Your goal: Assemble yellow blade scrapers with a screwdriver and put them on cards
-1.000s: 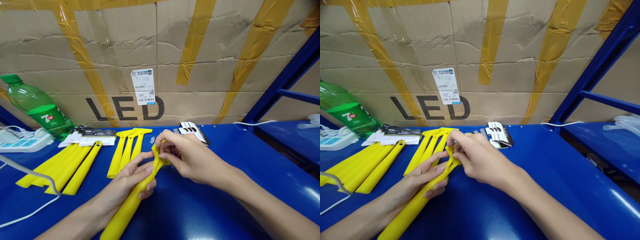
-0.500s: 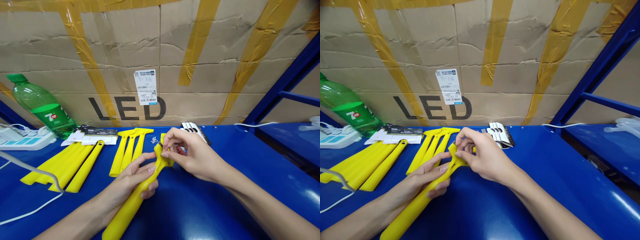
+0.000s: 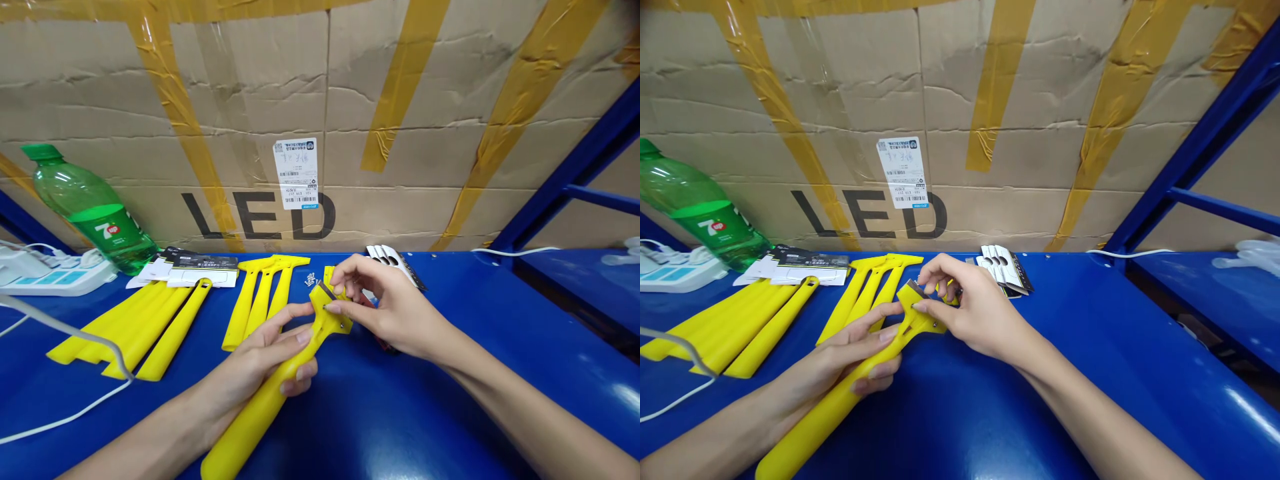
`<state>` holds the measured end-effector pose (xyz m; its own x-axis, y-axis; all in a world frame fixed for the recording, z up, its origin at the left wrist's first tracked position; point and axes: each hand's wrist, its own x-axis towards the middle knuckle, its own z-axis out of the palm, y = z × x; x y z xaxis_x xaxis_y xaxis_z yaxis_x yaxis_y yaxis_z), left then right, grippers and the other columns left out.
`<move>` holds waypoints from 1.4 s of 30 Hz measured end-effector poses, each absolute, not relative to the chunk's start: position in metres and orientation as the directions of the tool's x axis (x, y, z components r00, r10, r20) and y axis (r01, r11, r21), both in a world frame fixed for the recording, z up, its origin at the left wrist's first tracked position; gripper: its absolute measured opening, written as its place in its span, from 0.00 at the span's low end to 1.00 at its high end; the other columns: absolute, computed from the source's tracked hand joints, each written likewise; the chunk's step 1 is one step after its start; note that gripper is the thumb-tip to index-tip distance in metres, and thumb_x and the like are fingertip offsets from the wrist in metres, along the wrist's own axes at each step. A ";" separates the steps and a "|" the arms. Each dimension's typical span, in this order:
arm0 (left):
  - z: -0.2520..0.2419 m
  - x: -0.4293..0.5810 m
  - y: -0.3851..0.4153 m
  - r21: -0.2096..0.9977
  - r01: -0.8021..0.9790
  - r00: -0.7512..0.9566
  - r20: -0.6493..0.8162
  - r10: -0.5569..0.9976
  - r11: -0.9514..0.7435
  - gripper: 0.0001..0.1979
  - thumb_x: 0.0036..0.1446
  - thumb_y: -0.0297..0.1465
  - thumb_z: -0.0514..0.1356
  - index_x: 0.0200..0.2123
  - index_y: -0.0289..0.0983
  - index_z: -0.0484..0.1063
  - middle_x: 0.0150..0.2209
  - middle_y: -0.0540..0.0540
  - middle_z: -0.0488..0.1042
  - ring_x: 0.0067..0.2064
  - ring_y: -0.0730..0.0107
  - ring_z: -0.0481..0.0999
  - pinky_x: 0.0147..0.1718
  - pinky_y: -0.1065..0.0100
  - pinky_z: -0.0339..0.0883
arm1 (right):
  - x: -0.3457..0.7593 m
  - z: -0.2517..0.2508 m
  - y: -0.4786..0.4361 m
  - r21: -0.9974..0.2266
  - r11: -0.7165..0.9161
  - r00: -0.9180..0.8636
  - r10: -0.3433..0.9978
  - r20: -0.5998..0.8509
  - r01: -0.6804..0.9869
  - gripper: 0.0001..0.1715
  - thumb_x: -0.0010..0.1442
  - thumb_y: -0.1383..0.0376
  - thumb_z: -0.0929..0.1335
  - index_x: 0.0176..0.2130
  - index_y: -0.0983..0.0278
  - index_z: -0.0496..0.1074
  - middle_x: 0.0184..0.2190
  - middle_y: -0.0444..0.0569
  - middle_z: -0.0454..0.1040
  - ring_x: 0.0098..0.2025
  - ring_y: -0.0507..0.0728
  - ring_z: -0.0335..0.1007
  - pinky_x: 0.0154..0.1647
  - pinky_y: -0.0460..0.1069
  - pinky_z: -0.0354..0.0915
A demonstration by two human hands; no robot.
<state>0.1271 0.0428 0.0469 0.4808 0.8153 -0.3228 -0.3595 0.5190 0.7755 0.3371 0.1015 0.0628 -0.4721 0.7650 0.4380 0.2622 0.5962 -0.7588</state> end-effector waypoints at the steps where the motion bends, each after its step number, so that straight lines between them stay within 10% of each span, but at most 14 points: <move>1: 0.049 0.127 0.042 0.778 -0.347 0.488 -0.327 0.809 0.524 0.22 0.61 0.34 0.66 0.53 0.42 0.61 0.22 0.53 0.69 0.20 0.81 0.63 0.23 0.76 0.49 | 0.337 0.062 0.103 -0.783 0.578 -0.474 0.769 0.428 0.231 0.10 0.59 0.70 0.72 0.41 0.61 0.70 0.35 0.43 0.72 0.33 0.51 0.64 0.36 0.48 0.64; 19: 0.047 0.124 0.043 0.745 -0.430 0.471 -0.297 0.831 0.510 0.23 0.62 0.32 0.64 0.56 0.43 0.57 0.22 0.54 0.67 0.20 0.82 0.61 0.23 0.78 0.48 | 0.338 0.065 0.110 -0.896 0.386 -0.402 0.873 0.278 0.220 0.15 0.58 0.55 0.74 0.40 0.62 0.73 0.28 0.41 0.70 0.26 0.51 0.61 0.26 0.47 0.59; 25: 0.037 0.117 0.052 0.733 -0.509 0.350 -0.302 0.887 0.451 0.30 0.61 0.30 0.66 0.60 0.45 0.54 0.23 0.54 0.66 0.20 0.81 0.63 0.22 0.79 0.49 | 0.365 0.074 0.091 -0.376 0.340 -0.284 0.938 0.197 0.862 0.14 0.61 0.55 0.71 0.33 0.59 0.65 0.23 0.43 0.73 0.24 0.55 0.67 0.25 0.49 0.54; 30: 0.037 0.114 0.052 0.744 -0.521 0.311 -0.290 0.905 0.417 0.28 0.60 0.28 0.66 0.58 0.45 0.57 0.24 0.54 0.66 0.20 0.81 0.63 0.22 0.80 0.51 | 0.362 0.054 0.086 -0.137 0.262 -0.256 0.965 0.062 0.955 0.21 0.55 0.50 0.74 0.35 0.59 0.64 0.32 0.51 0.77 0.31 0.63 0.73 0.25 0.50 0.51; 36: 0.039 0.115 0.052 0.756 -0.523 0.270 -0.292 0.917 0.394 0.26 0.60 0.28 0.66 0.57 0.46 0.60 0.23 0.54 0.65 0.19 0.82 0.62 0.21 0.81 0.51 | 0.363 0.053 0.089 -0.313 0.377 -0.315 0.921 0.230 0.872 0.08 0.58 0.67 0.68 0.34 0.59 0.62 0.26 0.43 0.72 0.27 0.55 0.68 0.27 0.48 0.55; 42: 0.042 0.113 0.051 0.760 -0.508 0.267 -0.308 0.913 0.405 0.22 0.64 0.26 0.61 0.57 0.45 0.60 0.25 0.53 0.65 0.20 0.81 0.63 0.21 0.81 0.53 | 0.393 0.075 0.087 -0.632 0.451 -0.293 0.892 0.345 0.630 0.13 0.65 0.59 0.67 0.49 0.58 0.69 0.37 0.44 0.78 0.28 0.52 0.70 0.27 0.46 0.63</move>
